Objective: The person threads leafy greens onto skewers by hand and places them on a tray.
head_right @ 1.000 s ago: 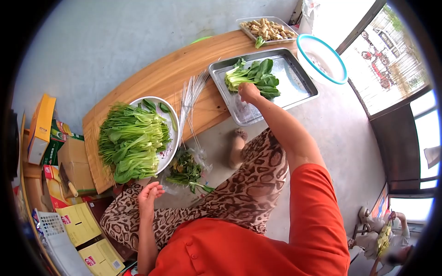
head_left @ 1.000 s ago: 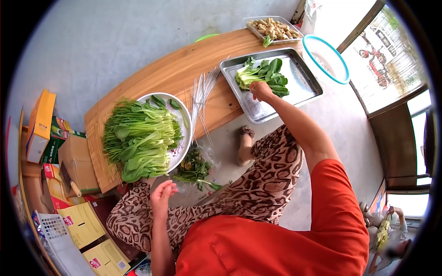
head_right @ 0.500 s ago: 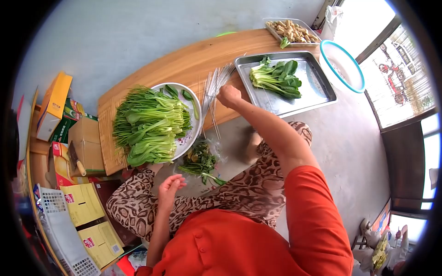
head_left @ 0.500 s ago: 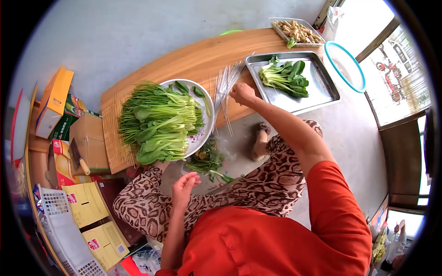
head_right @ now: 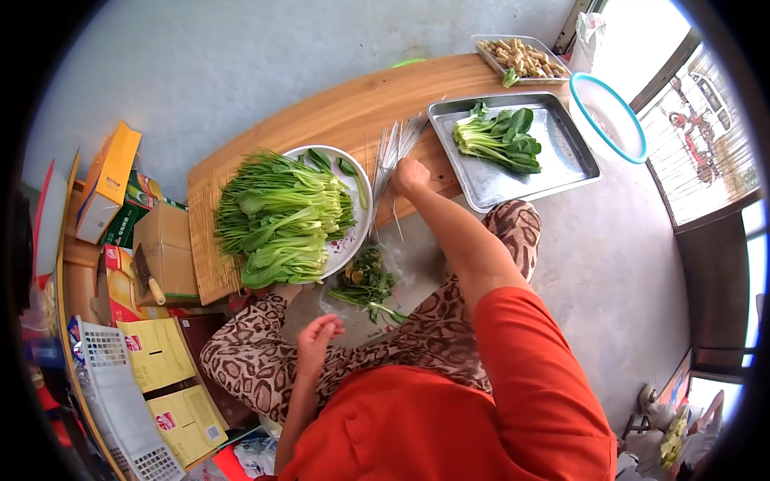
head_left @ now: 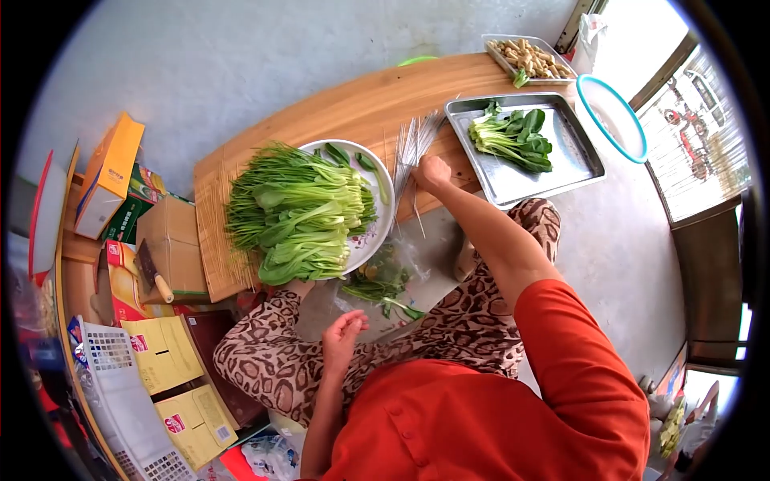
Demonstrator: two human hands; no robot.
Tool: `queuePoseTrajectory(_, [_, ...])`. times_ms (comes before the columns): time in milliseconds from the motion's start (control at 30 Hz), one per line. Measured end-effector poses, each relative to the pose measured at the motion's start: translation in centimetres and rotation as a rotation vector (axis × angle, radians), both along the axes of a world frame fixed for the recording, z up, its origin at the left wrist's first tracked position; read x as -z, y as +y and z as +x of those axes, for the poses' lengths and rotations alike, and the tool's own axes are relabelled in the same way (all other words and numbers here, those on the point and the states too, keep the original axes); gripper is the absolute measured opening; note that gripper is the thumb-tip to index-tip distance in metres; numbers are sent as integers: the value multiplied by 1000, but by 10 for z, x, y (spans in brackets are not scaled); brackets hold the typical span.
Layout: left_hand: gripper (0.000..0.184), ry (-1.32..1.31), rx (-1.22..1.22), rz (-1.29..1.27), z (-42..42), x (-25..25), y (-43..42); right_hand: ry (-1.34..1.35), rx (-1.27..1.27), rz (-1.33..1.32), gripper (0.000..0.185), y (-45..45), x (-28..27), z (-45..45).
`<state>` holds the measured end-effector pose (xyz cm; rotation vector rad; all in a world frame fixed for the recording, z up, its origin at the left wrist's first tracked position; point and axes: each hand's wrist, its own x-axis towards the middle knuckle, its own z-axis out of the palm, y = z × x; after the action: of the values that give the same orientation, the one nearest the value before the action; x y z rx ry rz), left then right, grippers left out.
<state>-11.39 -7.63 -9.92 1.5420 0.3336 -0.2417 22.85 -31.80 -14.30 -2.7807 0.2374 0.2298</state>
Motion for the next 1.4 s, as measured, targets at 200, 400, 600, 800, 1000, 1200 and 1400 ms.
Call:
queuePoseTrajectory(200, [26, -6, -20, 6, -3, 4, 2, 90, 43, 87, 25, 0, 3, 12])
queuePoseTrajectory(400, [28, 7, 10, 23, -3, 10, 2, 158, 85, 287, 14, -21, 3, 26])
queuePoseTrajectory(600, [27, 15, 18, -1, 0, 9, -1, 191, 147, 699, 19, -35, -26, 22])
queuePoseTrajectory(800, [27, 6, 4, -25, -1, 10, -3, 334, 211, 1087, 17, -50, -50, 30])
queuePoseTrajectory(1000, [27, -1, 50, -66, 13, 10, -14, 457, 162, 1344, 12, -55, -87, 5])
queuePoseTrajectory(1200, [30, 52, 103, -135, 39, 17, -30, 156, -117, 1576, 9, -38, -131, -53])
queuePoseTrajectory(1400, [27, 10, 431, 176, 84, 21, -65, 272, -95, 1529, 9, -42, -116, -60])
